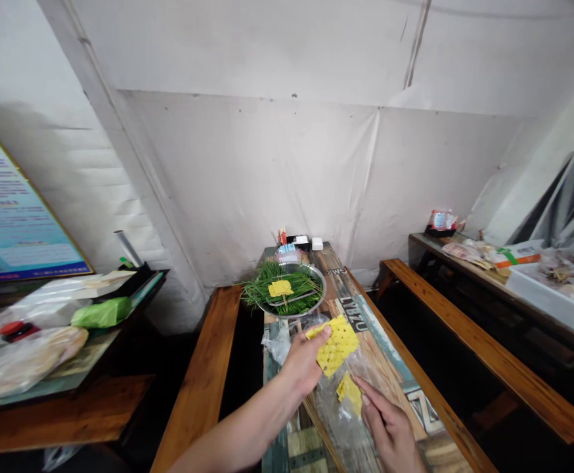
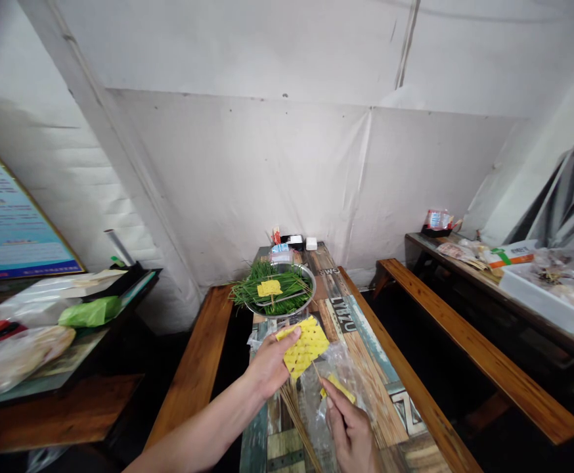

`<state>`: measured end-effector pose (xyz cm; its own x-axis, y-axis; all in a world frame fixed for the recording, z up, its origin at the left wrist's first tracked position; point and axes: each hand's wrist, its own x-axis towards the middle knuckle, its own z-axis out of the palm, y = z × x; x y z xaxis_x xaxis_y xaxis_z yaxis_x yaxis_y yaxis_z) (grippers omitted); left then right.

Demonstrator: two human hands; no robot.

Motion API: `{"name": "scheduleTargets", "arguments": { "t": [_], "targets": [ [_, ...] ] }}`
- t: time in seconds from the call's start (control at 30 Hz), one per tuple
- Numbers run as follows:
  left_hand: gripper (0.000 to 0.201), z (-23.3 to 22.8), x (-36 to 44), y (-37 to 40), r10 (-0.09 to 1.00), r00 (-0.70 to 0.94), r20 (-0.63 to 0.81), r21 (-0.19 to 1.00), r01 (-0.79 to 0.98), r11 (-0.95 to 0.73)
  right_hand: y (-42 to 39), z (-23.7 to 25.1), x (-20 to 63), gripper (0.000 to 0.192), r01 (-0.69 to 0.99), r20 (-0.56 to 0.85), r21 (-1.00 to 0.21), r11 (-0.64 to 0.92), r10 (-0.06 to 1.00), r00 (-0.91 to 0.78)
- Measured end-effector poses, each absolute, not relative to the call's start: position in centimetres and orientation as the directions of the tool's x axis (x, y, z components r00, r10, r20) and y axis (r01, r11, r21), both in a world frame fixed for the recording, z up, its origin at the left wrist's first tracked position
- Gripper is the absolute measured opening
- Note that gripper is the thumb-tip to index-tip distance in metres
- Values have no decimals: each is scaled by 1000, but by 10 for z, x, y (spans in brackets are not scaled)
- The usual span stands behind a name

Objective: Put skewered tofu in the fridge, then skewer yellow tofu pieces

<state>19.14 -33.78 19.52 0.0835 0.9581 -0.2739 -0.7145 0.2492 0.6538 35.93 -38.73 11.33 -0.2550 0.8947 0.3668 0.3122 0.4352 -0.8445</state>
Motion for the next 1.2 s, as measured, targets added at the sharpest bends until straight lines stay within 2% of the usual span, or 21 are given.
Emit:
{"name": "scheduleTargets", "arguments": {
  "t": [0.17,0.33,0.6,0.7,0.83,0.97,1.1,1.2],
  "targets": [
    [29,193,202,-346,952,109,-286,671,-687,280,-384,106,359,34,329,401,-829,453,891,-215],
    [29,186,213,-356,949,109,-297,659,-695,286,-380,106,352,34,323,351,-873,366,930,-108],
    [29,188,164,-327,963,62,-262,670,-707,228,-390,111,357,35,302,193,-918,259,954,-229],
    [27,174,146,-325,953,21,-302,677,-699,230,-390,106,350,35,324,177,-911,255,951,-252],
    [24,149,128,-328,944,-46,-328,694,-689,207,-381,93,315,37,290,209,-917,273,950,-233],
    [26,129,108,-320,926,-134,-352,710,-683,171,-377,77,268,38,279,158,-936,215,964,-214],
    [24,109,82,-293,884,-100,-456,693,-664,282,-361,67,228,38,320,133,-928,191,972,-194],
    [23,100,57,-271,900,-80,-429,656,-713,249,-323,61,198,40,427,170,-874,233,969,-181]
  ]
}}
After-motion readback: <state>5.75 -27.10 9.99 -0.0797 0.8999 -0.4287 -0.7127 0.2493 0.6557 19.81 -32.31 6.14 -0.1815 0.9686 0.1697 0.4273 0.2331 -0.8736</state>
